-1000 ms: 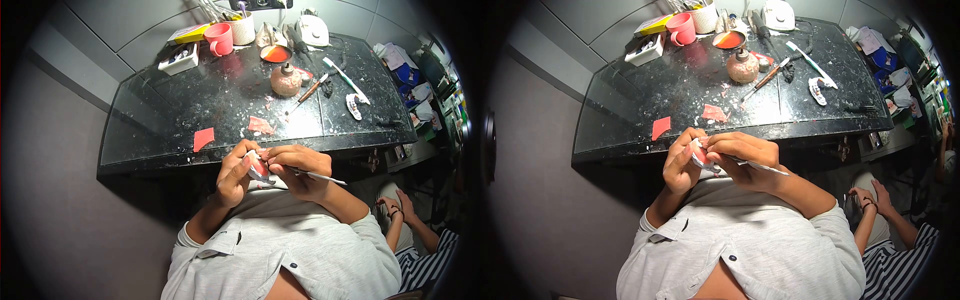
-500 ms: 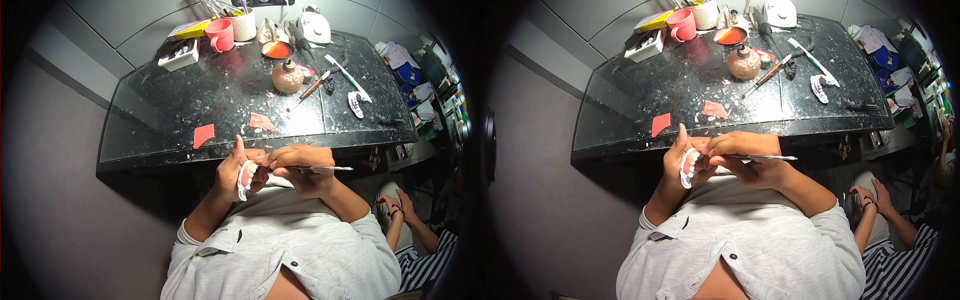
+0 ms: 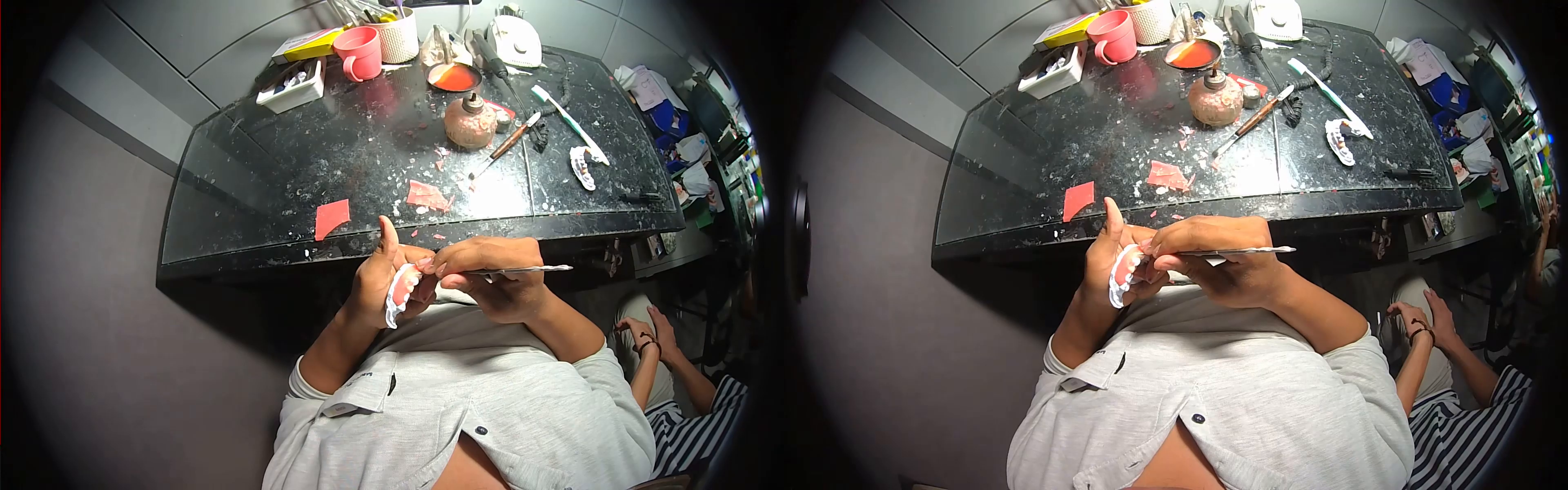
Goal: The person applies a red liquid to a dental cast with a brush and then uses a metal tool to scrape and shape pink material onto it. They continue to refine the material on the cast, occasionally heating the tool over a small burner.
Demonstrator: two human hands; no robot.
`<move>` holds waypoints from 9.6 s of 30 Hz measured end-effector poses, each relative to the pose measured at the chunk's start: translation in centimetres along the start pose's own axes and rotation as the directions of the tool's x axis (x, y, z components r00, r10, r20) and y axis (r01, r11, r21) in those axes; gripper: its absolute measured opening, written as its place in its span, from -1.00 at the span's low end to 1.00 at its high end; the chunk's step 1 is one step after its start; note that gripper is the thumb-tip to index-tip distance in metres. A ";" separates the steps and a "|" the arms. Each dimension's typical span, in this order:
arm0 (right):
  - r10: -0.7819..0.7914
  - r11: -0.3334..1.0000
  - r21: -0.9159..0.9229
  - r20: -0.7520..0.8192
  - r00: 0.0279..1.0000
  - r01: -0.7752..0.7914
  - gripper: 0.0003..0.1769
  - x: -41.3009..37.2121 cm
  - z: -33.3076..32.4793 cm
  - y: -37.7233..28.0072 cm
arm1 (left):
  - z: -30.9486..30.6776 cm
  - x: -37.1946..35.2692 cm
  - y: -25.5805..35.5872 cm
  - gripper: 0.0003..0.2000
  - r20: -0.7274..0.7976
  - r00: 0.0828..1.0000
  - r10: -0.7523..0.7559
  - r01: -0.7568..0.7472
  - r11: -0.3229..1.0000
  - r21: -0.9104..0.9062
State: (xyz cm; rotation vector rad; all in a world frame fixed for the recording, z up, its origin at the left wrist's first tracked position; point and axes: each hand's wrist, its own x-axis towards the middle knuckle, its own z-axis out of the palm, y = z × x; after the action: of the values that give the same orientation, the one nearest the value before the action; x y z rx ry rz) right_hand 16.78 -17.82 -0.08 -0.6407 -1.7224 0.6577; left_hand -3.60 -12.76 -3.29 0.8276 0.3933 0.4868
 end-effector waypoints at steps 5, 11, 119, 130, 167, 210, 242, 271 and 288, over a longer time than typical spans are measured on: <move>-0.001 0.998 0.059 0.027 1.000 0.000 -0.89 -0.3 -0.2 0.7 | 0.5 -0.1 0.1 -0.03 -0.061 0.998 -0.014 0.018 0.998 0.063; 0.024 0.999 0.049 0.007 1.000 -0.024 -0.90 -0.1 -0.2 0.7 | -0.3 0.1 -0.6 -0.04 -0.015 1.000 -0.017 0.017 1.000 -0.006; -0.063 0.972 -0.228 -0.037 0.997 0.053 -0.74 -0.2 -0.4 1.2 | -0.9 0.5 -1.0 -0.53 0.156 0.876 0.456 -0.469 0.881 0.057; -0.118 0.948 -0.304 -0.076 0.990 0.090 -0.72 0.4 -0.6 0.2 | 0.4 0.0 -0.6 -0.75 0.016 0.789 0.614 -0.536 0.677 0.504; -0.211 0.958 -0.201 -0.001 0.977 0.207 -0.77 0.1 0.0 0.4 | 0.5 -0.3 -0.9 -0.62 0.117 0.645 0.755 -0.613 0.419 0.670; -0.244 0.940 -0.256 -0.046 0.969 0.224 -0.81 -0.5 0.6 0.6 | 0.2 0.6 -1.1 -0.62 0.295 0.424 0.856 -0.493 -0.055 0.868; -0.226 0.926 -0.343 -0.163 0.960 0.159 -0.85 -0.3 0.3 1.5 | 1.3 -0.3 -0.8 -0.72 0.051 0.629 0.776 -0.577 0.421 0.700; -0.244 0.934 -0.275 -0.025 0.970 0.228 -0.79 -0.5 0.2 1.3 | 0.9 -0.1 -1.0 -0.70 0.105 0.605 0.790 -0.565 0.332 0.755; -0.109 0.994 -0.028 -0.371 0.922 0.106 -0.87 -0.5 0.0 1.5 | 0.1 0.6 -1.1 -0.69 0.223 0.551 0.804 -0.624 0.219 0.751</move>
State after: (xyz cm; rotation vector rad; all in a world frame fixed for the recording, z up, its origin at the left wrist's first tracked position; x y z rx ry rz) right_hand 17.00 -17.16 -1.46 -0.6262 -1.3940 0.4201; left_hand -2.75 -13.09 -4.15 1.8757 0.3932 1.3903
